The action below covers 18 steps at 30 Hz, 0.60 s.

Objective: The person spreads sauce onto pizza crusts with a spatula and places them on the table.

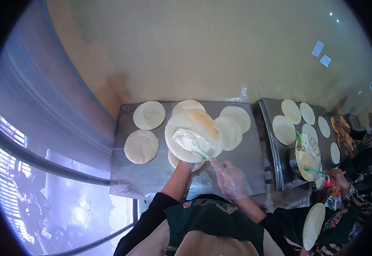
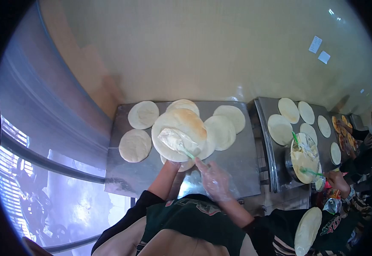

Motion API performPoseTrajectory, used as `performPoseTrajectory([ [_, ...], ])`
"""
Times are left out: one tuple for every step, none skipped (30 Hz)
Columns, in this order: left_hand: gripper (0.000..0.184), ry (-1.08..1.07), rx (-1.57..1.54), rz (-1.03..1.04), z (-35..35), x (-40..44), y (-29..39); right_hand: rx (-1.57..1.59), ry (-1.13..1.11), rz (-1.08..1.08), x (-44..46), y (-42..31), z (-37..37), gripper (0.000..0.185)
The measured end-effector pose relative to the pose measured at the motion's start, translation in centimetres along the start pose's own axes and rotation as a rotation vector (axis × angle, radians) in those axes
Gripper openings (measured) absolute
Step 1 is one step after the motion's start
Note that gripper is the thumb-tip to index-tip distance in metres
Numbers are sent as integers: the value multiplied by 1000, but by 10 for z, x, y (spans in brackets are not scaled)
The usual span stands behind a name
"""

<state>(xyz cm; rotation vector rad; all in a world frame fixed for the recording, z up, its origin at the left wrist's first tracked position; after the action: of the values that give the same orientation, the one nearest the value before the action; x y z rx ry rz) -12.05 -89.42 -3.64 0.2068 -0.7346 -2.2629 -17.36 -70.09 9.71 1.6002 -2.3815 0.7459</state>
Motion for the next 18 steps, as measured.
performPoseTrajectory([
  [65,-2,5,2,-1,-1,4,6,3,-4,4,1,12,42],
  [65,-6,6,6,-3,-1,10,-12,16,18,8,6,25,43],
  [65,-7,3,13,-4,-4,14,-33,26,37,16,8,27,44],
  [65,-5,-1,18,-9,-6,24,-32,22,27,21,8,27,44],
  [65,0,-2,20,-14,-4,30,-70,11,65,27,10,27,43],
  [65,3,-2,21,-15,1,34,-109,2,105,33,11,26,42],
  [65,4,-3,23,-16,5,39,-106,-1,99,40,16,29,42],
  [65,5,-5,26,-18,8,45,-53,40,135,46,25,32,42],
  [65,4,-6,30,-19,12,51,1,81,171,51,31,31,42],
  [64,2,-6,32,-22,15,60,4,82,166,53,33,30,42],
  [64,-1,-5,35,-24,19,66,70,108,214,52,38,29,41],
  [64,-1,-6,36,-27,20,71,135,129,263,52,38,26,42],
  [64,1,-7,37,-30,21,75,138,124,260,48,26,24,42],
  [64,6,-9,35,-33,21,78,112,53,141,41,3,22,42],
  [64,8,-10,30,-36,17,78,86,-15,25,31,-15,26,43],
  [64,7,-8,24,-36,18,78,89,-16,29,21,-22,35,43],
  [64,4,-7,16,-35,20,77,35,-40,2,10,-27,47,46],
  [64,0,-7,10,-39,21,79,-20,-64,-26,7,-31,58,48],
])
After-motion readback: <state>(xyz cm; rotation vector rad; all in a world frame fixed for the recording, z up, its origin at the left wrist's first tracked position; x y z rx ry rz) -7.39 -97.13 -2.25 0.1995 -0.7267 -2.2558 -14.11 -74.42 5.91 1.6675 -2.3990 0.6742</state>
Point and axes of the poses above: each hand's wrist, its own x-axis towards the middle knuckle, its own z-axis out of the palm, y = z × x, the point moved 4 cm from there along x, towards the middle knuckle
